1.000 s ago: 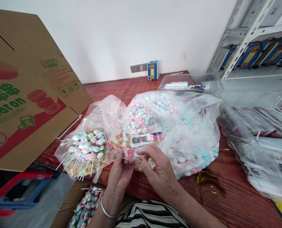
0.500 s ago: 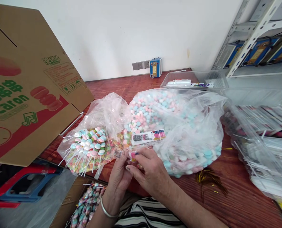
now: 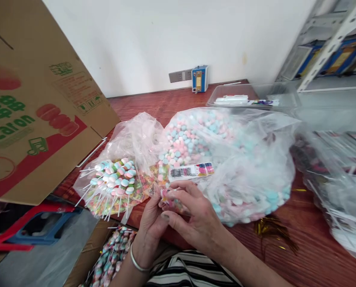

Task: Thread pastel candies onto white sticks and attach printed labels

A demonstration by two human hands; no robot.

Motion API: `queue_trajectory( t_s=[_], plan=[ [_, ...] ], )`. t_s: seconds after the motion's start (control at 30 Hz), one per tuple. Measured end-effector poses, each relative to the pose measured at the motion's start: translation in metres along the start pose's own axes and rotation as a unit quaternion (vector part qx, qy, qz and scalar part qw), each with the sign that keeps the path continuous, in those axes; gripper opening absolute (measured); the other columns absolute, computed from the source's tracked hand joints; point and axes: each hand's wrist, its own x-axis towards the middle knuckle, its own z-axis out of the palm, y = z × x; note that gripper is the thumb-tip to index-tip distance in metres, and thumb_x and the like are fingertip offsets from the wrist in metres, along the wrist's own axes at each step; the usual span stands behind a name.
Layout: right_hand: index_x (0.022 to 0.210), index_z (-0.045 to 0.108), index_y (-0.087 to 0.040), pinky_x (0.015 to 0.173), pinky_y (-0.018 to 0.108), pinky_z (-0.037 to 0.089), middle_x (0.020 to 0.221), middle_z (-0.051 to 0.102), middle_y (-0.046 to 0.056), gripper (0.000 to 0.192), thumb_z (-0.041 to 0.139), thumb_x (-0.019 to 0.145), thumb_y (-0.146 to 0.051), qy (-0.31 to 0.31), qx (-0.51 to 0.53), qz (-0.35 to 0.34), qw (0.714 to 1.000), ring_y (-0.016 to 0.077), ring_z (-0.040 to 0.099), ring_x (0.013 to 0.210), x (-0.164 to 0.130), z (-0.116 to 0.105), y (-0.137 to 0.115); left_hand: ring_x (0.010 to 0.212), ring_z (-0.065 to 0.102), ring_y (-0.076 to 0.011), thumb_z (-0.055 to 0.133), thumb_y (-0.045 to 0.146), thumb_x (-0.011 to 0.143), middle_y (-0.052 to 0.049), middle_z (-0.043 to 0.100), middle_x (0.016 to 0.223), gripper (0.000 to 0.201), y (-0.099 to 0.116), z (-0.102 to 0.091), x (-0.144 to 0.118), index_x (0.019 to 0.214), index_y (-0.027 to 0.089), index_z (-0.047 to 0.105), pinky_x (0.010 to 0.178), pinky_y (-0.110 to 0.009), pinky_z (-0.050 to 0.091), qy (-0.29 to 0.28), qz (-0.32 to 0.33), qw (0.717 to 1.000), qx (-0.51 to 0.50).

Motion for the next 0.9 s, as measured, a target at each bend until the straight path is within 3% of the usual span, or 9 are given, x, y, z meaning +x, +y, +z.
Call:
queue_trajectory(
  t_s=[0.13, 0.23, 0.33, 0.4, 0.47, 0.53, 0.6, 0.7, 0.9],
  plan=[
    [0.107, 0.066, -0.024, 0.091, 0.031, 0.049, 0.112, 0.063, 0.006, 0.017, 0.06, 0.091, -0.022, 0.017, -0.002, 0.007, 1.0, 0.0206, 0.06, 0.107, 0.017, 0.0, 0.0, 0.042, 0.043, -0.0009, 0.073, 0.017, 0.081, 0.007, 0.048, 0.057, 0.017, 0.031, -0.001, -0.019, 0.077, 0.013, 0.057, 0.043, -0.011, 0.042, 0.035, 0.055, 0.997, -0.051],
    [0.101, 0.067, -0.023, 0.081, 0.031, 0.049, 0.097, 0.067, 0.004, 0.015, 0.055, 0.093, -0.025, -0.046, 0.007, 0.041, 0.998, 0.0201, 0.063, 0.092, 0.041, 0.019, 0.002, 0.043, 0.042, 0.0002, 0.077, 0.015, 0.076, 0.008, 0.045, 0.059, 0.021, 0.064, -0.011, -0.043, 0.077, 0.015, 0.056, 0.042, -0.009, 0.039, 0.031, 0.159, 0.984, -0.077],
    [0.095, 0.07, -0.022, 0.069, 0.027, 0.047, 0.087, 0.069, 0.002, 0.016, 0.055, 0.091, -0.024, -0.152, 0.076, 0.096, 0.981, 0.0183, 0.063, 0.08, 0.072, 0.059, -0.001, 0.045, 0.041, 0.001, 0.083, 0.015, 0.07, 0.008, 0.045, 0.063, 0.028, 0.094, -0.028, -0.069, 0.077, 0.015, 0.055, 0.044, -0.009, 0.04, -0.009, 0.282, 0.956, -0.075],
    [0.089, 0.07, -0.02, 0.058, 0.023, 0.043, 0.077, 0.067, 0.0, 0.012, 0.058, 0.088, -0.024, -0.208, 0.169, 0.174, 0.948, 0.0147, 0.06, 0.068, 0.099, 0.094, -0.005, 0.047, 0.041, 0.0006, 0.083, 0.018, 0.071, 0.007, 0.046, 0.066, 0.029, 0.109, -0.039, -0.085, 0.075, 0.015, 0.054, 0.046, -0.011, 0.041, -0.033, 0.342, 0.937, -0.062],
    [0.074, 0.066, -0.018, 0.048, 0.02, 0.038, 0.063, 0.062, -0.002, 0.021, 0.059, 0.09, -0.028, -0.234, 0.234, 0.263, 0.906, 0.0101, 0.052, 0.052, 0.128, 0.131, -0.011, 0.049, 0.042, -0.0003, 0.081, 0.022, 0.074, 0.006, 0.046, 0.068, 0.03, 0.12, -0.049, -0.097, 0.073, 0.015, 0.053, 0.047, -0.013, 0.042, -0.044, 0.376, 0.924, -0.054],
    [0.078, 0.064, -0.016, 0.043, 0.02, 0.037, 0.064, 0.064, -0.001, 0.029, 0.05, 0.096, -0.034, -0.253, 0.254, 0.303, 0.883, 0.0074, 0.047, 0.043, 0.157, 0.168, -0.017, 0.05, 0.042, -0.0011, 0.08, 0.024, 0.076, 0.005, 0.046, 0.069, 0.029, 0.126, -0.057, -0.104, 0.073, 0.015, 0.052, 0.048, -0.013, 0.042, -0.045, 0.389, 0.919, -0.051],
    [0.09, 0.066, -0.013, 0.051, 0.023, 0.048, 0.075, 0.067, 0.003, 0.033, 0.047, 0.099, -0.038, -0.274, 0.26, 0.355, 0.855, 0.0098, 0.056, 0.051, 0.18, 0.198, -0.022, 0.052, 0.041, -0.0013, 0.079, 0.025, 0.076, 0.005, 0.045, 0.07, 0.027, 0.13, -0.066, -0.108, 0.075, 0.015, 0.054, 0.049, -0.013, 0.041, -0.032, 0.392, 0.918, -0.053],
    [0.118, 0.061, -0.015, 0.079, 0.039, 0.057, 0.115, 0.065, 0.008, 0.03, 0.058, 0.096, -0.035, -0.298, 0.267, 0.411, 0.819, 0.0196, 0.066, 0.093, 0.195, 0.223, -0.024, 0.052, 0.04, -0.001, 0.08, 0.025, 0.076, 0.004, 0.047, 0.075, 0.026, 0.134, -0.075, -0.108, 0.078, 0.016, 0.056, 0.05, -0.013, 0.041, 0.0, 0.394, 0.917, -0.053],
    [0.125, 0.058, -0.017, 0.085, 0.043, 0.055, 0.124, 0.061, 0.009, 0.034, 0.06, 0.095, -0.033, -0.309, 0.303, 0.45, 0.781, 0.0223, 0.064, 0.103, 0.186, 0.212, -0.012, 0.05, 0.038, -0.0013, 0.083, 0.026, 0.072, 0.006, 0.045, 0.068, 0.029, 0.141, -0.06, -0.095, 0.074, 0.015, 0.056, 0.049, -0.013, 0.042, 0.024, 0.402, 0.914, -0.047]
  ],
)
